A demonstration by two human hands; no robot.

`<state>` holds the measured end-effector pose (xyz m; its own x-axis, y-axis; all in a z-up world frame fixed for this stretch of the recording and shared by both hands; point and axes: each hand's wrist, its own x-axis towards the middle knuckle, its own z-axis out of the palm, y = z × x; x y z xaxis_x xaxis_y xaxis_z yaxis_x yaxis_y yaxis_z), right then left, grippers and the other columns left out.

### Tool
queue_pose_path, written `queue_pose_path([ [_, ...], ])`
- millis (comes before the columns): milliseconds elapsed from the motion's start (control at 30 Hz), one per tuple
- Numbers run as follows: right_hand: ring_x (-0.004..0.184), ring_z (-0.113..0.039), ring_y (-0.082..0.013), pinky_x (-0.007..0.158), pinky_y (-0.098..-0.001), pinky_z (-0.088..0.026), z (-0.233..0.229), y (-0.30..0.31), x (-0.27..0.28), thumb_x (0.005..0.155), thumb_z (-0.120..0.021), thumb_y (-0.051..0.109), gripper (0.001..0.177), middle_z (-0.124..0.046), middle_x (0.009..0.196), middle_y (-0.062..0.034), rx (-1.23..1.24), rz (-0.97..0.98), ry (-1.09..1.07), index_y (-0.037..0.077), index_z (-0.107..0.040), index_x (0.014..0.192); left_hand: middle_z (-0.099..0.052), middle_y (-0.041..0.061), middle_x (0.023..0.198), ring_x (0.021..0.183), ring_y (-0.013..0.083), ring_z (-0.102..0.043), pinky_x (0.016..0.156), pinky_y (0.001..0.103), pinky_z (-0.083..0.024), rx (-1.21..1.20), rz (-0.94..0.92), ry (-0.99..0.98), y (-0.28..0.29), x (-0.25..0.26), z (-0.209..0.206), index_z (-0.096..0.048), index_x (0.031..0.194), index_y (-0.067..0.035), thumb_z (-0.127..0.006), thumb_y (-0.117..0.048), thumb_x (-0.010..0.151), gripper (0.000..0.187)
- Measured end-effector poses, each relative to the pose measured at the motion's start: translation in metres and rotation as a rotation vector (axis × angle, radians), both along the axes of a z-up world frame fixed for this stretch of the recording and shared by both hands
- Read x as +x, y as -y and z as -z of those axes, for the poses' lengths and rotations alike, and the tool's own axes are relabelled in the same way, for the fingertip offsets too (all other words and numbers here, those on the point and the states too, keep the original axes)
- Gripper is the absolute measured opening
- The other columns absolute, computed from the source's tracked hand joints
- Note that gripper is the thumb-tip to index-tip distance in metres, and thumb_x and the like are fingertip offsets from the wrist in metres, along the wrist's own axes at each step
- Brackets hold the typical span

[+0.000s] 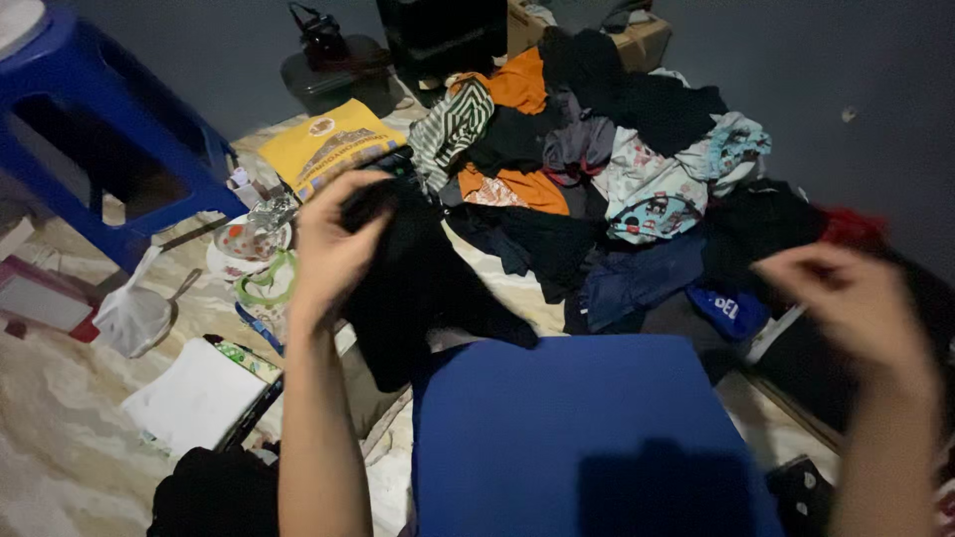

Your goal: The person folds a white shirt, a child's patterned garment, and a piece of black fabric by hand on a blue surface on the floor.

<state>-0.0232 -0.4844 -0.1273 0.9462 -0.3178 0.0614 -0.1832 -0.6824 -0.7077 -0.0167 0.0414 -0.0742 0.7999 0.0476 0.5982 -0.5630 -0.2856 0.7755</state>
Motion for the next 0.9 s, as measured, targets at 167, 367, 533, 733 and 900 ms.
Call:
queue_pose_path([
  [167,0.093,-0.071,-0.0193,0.082,-0.0364,-0.058,0.015,-0.111,0.006,0.084,-0.080,0.027,0.034,-0.077,0.103,-0.0108,0.281,-0.340,-0.240,0.014,-0.078,0.116,-0.073,0.004,0.110,0.105,0.0115,-0.067,0.099,0.026,-0.052,0.179,0.109,0.103,0.034,0.011,-0.025,-0.068,0.118,0.000,-0.066,0.007,0.087,0.032],
  [367,0.124,-0.056,-0.0222,0.099,-0.0402,-0.051,0.056,-0.215,0.027,0.085,-0.080,0.016,0.078,-0.053,0.145,-0.0153,0.511,-0.897,0.254,0.011,-0.040,0.151,-0.074,0.002,0.102,0.095,0.0082,-0.066,0.085,0.025,-0.056,0.239,0.274,-0.004,0.075,0.012,-0.068,-0.072,0.116,-0.001,-0.069,0.001,0.091,0.025],
  [533,0.124,-0.058,-0.0269,0.104,-0.0408,-0.046,0.075,-0.239,0.059,0.086,-0.085,0.018,0.066,-0.062,0.133,-0.0259,0.179,-0.771,0.518,-0.005,-0.052,0.138,-0.072,0.001,0.107,0.100,0.0086,-0.066,0.090,0.025,-0.056,0.205,0.317,0.125,0.077,0.011,-0.093,-0.070,0.120,-0.001,-0.069,0.001,0.094,0.026],
  [733,0.076,-0.070,-0.0105,0.070,-0.0255,-0.056,0.085,-0.184,0.079,0.092,-0.072,0.017,0.028,-0.077,0.089,-0.0061,0.358,-0.529,0.154,0.005,-0.073,0.117,-0.072,0.002,0.116,0.110,0.0102,-0.066,0.103,0.025,-0.053,0.062,0.149,0.279,0.029,0.020,-0.094,-0.067,0.126,0.001,-0.064,0.009,0.097,0.031],
  [900,0.075,-0.055,-0.0073,0.068,-0.0243,-0.047,0.082,-0.128,0.090,0.099,-0.069,0.012,0.019,-0.071,0.090,-0.0056,0.209,-0.452,0.333,0.004,-0.079,0.113,-0.073,0.002,0.114,0.109,0.0099,-0.068,0.101,0.025,-0.054,-0.030,-0.015,0.318,0.006,0.031,-0.088,-0.068,0.125,0.002,-0.068,0.008,0.106,0.020],
])
